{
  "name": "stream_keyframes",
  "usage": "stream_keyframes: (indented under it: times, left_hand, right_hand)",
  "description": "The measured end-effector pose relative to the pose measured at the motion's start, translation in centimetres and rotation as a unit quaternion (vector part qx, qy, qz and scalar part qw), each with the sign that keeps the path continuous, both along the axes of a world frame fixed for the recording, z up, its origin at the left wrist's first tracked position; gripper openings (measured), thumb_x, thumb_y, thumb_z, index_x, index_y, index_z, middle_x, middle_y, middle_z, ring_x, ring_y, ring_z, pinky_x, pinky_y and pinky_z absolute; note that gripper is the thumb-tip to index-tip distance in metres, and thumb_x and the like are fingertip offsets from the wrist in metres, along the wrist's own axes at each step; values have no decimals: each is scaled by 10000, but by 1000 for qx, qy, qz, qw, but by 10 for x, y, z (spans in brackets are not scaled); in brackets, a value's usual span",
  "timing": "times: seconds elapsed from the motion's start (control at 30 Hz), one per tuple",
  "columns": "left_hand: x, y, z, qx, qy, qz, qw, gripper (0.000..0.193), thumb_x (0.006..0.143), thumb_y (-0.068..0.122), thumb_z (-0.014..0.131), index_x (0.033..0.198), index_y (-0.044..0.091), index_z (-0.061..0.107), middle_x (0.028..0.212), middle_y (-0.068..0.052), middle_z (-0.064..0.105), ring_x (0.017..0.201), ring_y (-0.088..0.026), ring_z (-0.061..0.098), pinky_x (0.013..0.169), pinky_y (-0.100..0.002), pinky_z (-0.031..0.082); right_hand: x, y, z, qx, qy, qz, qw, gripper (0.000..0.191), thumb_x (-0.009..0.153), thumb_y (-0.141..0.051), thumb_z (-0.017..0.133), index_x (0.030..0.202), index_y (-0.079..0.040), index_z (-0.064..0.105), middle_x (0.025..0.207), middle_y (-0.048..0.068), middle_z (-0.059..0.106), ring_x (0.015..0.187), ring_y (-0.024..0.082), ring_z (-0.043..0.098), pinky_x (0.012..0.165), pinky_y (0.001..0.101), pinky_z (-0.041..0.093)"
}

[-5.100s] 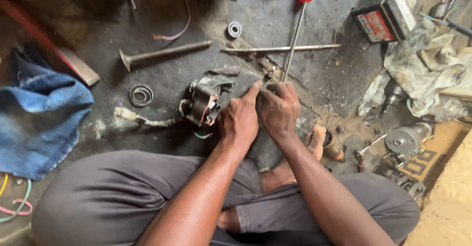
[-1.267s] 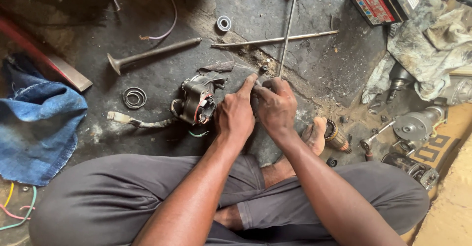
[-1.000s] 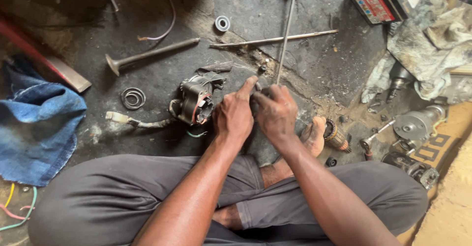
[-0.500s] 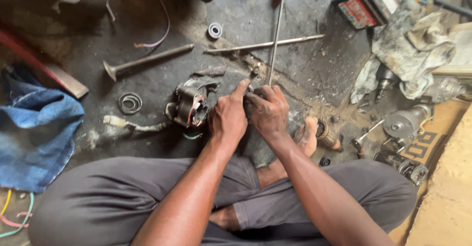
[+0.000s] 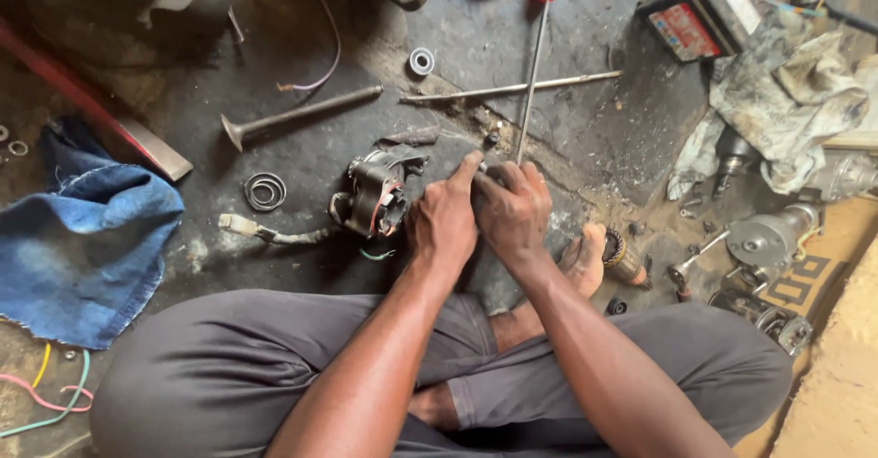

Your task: The person sits on the workshop floor and works on a small engine starter motor, fitting small screws and components into the housing by hand and using a screwdriver to tighten them. They handle the housing, pick up fasteners from the floor, and at one point reach into a cardboard box of parts.

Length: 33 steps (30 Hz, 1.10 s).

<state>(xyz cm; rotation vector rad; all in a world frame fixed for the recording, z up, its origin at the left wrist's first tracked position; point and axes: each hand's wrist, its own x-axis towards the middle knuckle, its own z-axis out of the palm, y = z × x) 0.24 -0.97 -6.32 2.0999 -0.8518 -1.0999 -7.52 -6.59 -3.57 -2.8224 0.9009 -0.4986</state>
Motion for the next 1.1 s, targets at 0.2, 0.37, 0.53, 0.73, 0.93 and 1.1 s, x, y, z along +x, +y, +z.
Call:
stream_keyframes:
  times: [0.2, 0.37, 0.53, 0.73, 0.93, 1.1]
  left_hand:
    - [-1, -1, -2, 10, 9, -5, 1000, 532, 971, 55, 489, 1427, 320, 554, 1009, -239, 725, 971, -464, 701, 831, -556, 550]
    - [-4, 2, -3, -23, -19, -2, 1000, 511, 943, 40, 510, 1391, 279, 564, 1091, -233, 695, 977, -495, 682, 808, -573, 542]
    - [-2, 2, -1, -5, -15, -13, 1000, 541, 890, -5, 542, 1347, 284, 582, 1105, -201, 696, 988, -507, 661, 820, -588, 525]
    - [-4, 3, 1, -10, -15, -2, 1000, 541, 888, -14, 547, 1339, 281, 580, 1083, -201, 692, 976, -497, 671, 792, -579, 540]
    - [-3, 2, 3, -12, -17, -5, 1000, 532, 902, -14, 538, 1351, 269, 577, 1073, -207, 690, 973, -495, 672, 797, -577, 540]
    - [-1, 1, 5, -3, -16, -3, 1000, 503, 913, 18, 531, 1343, 273, 585, 1083, -199, 687, 978, -501, 663, 806, -580, 532]
  right_hand:
    - [-7, -2, -3, 16, -14, -23, 1000, 191, 789, -2, 720, 927, -105, 803, 904, 45, 670, 822, 255, 611, 722, 382, 514]
    - [-7, -1, -3, 18, 3, -9, 1000, 188, 775, 13, 709, 900, -92, 802, 905, 43, 679, 813, 261, 609, 712, 391, 506]
    - [-6, 1, 2, 0, 8, 4, 1000, 197, 794, -7, 698, 916, -118, 804, 937, 29, 693, 819, 241, 605, 719, 382, 500]
    - [-6, 0, 5, -2, 25, 20, 1000, 158, 739, -62, 741, 874, -122, 797, 905, 33, 681, 803, 268, 592, 708, 408, 482]
    - [-2, -3, 5, 19, 17, -8, 1000, 155, 721, -95, 769, 866, -143, 797, 919, 6, 688, 833, 256, 605, 748, 402, 498]
    - [-2, -3, 4, -15, -1, 2, 1000, 145, 745, -87, 760, 884, -117, 789, 967, 38, 703, 863, 275, 618, 752, 408, 490]
